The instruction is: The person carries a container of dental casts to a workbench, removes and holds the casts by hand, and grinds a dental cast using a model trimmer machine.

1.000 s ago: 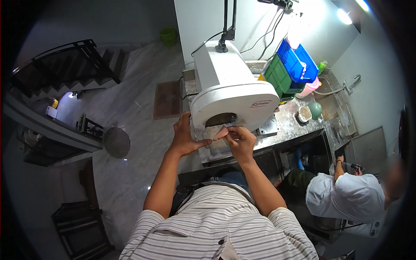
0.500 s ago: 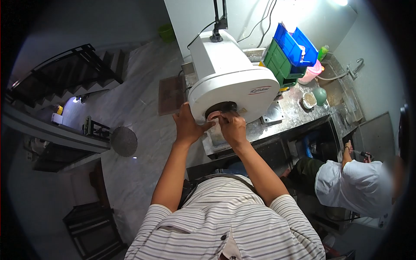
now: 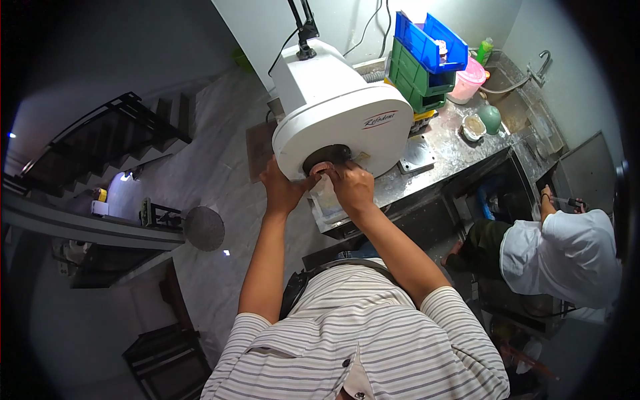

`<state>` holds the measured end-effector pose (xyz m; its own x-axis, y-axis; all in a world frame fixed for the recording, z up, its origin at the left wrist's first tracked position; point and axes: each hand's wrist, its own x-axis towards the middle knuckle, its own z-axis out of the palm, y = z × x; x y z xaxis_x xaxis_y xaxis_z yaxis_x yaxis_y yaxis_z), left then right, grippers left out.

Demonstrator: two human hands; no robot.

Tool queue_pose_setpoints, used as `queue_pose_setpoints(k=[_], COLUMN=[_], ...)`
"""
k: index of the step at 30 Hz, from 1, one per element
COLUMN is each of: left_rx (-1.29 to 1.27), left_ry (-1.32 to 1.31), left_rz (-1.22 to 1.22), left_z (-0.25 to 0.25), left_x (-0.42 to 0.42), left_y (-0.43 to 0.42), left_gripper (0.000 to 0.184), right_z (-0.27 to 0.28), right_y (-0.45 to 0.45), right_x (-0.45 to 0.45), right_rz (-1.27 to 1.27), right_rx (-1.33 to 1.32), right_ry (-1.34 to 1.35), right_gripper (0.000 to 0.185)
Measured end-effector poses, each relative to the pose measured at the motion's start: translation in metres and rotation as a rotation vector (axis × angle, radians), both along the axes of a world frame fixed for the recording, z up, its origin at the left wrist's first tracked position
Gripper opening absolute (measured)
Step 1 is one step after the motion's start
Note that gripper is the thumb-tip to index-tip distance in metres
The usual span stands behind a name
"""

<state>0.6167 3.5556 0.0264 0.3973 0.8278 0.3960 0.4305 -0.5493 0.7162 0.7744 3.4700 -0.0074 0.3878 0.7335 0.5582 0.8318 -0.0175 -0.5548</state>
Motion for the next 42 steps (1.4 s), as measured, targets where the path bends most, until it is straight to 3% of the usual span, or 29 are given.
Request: queue_pose_setpoints(k=[10,13,15,18,24,42], left_rx=[-0.008,0.079,-0.072,-0.074,-0.056,-0.019], left_ry=[0.113,0.095,0.024,0.031,0.05,0.068], left_rz=[0.058,0.098,0.024,0.037,0.028,0.066], left_z=[-0.007,-0.01,-0.018,-0.022,-0.018,-0.013], left_x=[-0.001,-0.001,-0.002,-0.003,-0.003,0.0], left_y=[-0.003,0.0,0.006,0.007,0.005,0.002], left_gripper=[0.089,0.083,0.092,0.091,0.091,0.09], right_z=[-0.014,-0.013,-0.006,0.007,-0.007,-0.009], right_y=[0.005,0.009,0.008,0.003,0.006,0.008], right_x=[-0.001,0.002,0.004,0.005,0.007,0.01], right_rz=[0.093,0.148,0.297,0.331,0.252,0.268], right_rx=[-0.036,-0.05,0.095,0.053,-0.085,-0.041], right_ry=[-0.023,-0.049,0.112,0.073,-0.066,-0.127], right_gripper=[0.008,0.01,0.011,0.012,0.017,0.012])
